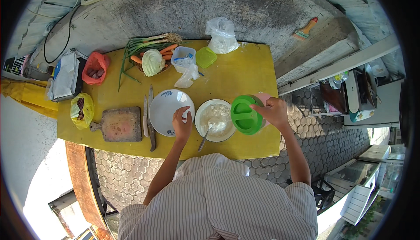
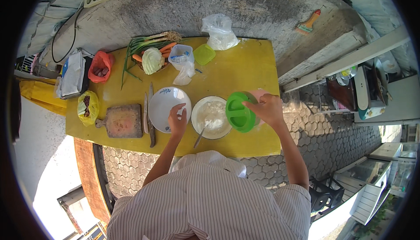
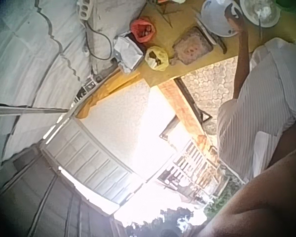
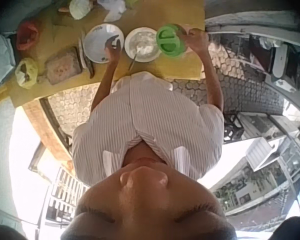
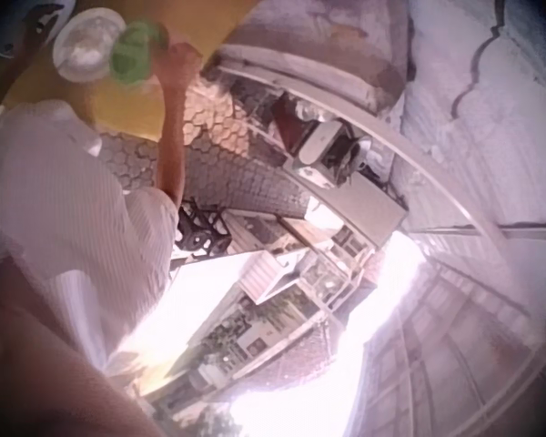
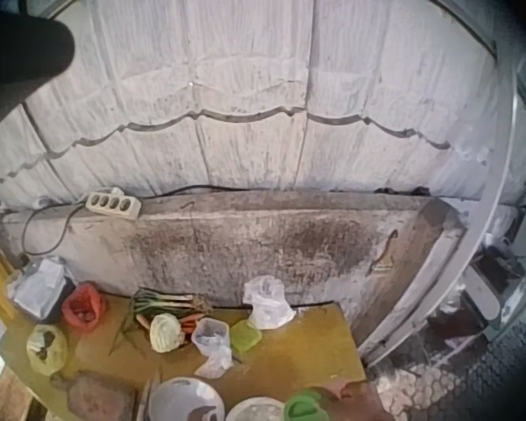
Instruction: The recorder is mixing flour and water in a bowl to create a dough or batter.
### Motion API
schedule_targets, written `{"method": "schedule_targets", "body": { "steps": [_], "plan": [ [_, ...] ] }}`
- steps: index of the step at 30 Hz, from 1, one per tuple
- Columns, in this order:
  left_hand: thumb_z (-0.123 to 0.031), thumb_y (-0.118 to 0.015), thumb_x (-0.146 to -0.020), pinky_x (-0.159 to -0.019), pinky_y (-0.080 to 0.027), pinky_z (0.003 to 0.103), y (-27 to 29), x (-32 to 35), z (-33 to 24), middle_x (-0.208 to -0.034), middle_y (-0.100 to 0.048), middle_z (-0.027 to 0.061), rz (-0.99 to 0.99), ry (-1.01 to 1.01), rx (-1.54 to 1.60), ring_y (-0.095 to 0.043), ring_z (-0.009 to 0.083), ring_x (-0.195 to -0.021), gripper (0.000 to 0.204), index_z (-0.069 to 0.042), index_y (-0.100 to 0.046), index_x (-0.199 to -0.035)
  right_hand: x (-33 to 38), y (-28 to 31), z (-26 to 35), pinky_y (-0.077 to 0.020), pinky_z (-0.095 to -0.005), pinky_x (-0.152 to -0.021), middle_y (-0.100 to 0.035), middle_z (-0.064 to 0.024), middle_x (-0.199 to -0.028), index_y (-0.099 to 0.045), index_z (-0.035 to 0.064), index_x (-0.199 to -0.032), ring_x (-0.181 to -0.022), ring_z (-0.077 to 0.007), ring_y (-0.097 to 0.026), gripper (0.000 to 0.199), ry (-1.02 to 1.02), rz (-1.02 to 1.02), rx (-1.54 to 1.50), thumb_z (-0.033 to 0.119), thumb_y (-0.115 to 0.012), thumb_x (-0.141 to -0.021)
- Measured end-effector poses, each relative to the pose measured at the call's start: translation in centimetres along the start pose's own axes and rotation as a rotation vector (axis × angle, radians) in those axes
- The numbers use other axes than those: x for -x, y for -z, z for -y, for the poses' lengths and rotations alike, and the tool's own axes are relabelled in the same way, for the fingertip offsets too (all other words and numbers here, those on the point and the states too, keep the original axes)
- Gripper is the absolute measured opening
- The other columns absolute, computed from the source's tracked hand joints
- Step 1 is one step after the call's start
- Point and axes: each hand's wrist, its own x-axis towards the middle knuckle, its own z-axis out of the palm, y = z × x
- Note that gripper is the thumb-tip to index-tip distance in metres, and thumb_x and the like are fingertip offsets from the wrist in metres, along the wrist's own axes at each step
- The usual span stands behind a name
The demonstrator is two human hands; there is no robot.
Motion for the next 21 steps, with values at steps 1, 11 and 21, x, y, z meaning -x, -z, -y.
{"method": "schedule_targets", "body": {
  "steps": [1,11,21],
  "plan": [
    [-0.004,-0.059,-0.082,-0.061,-0.050,0.027,0.0,0.0,-0.1,-0.100,-0.063,0.0076,0.006,-0.002,0.009,-0.059,0.0182,-0.088,0.019,-0.007,-0.063,-0.100,0.0,0.0,-0.2,-0.0315,-0.0306,-0.036,-0.039,-0.0085,-0.039,-0.041,0.0013,-0.042,-0.035,-0.0153,-0.036,0.053,-0.009,-0.020,-0.014,0.028,-0.084,-0.057],
    [-0.002,-0.056,-0.081,-0.061,-0.050,0.029,0.5,-0.2,-1.1,-0.096,-0.063,0.0097,0.027,0.085,0.115,-0.062,0.0182,-0.081,0.017,-0.003,-0.063,-0.097,0.2,-0.5,-7.5,-0.0286,-0.0230,-0.041,-0.046,0.0056,-0.045,-0.051,0.0066,-0.047,-0.042,-0.0022,-0.038,0.042,-0.387,-0.032,-0.619,0.026,-0.074,-0.077],
    [-0.007,-0.054,-0.084,-0.060,-0.051,0.026,1.9,1.3,1.3,-0.078,-0.067,0.0095,0.193,0.072,0.096,-0.066,0.0160,-0.071,0.017,-0.001,-0.063,-0.097,0.4,-5.9,-9.0,-0.0226,-0.0265,-0.044,-0.034,0.0069,-0.048,-0.039,0.0166,-0.050,-0.043,-0.0059,-0.026,0.046,-0.661,-0.433,-1.130,0.033,-0.070,-0.080]
  ]
}}
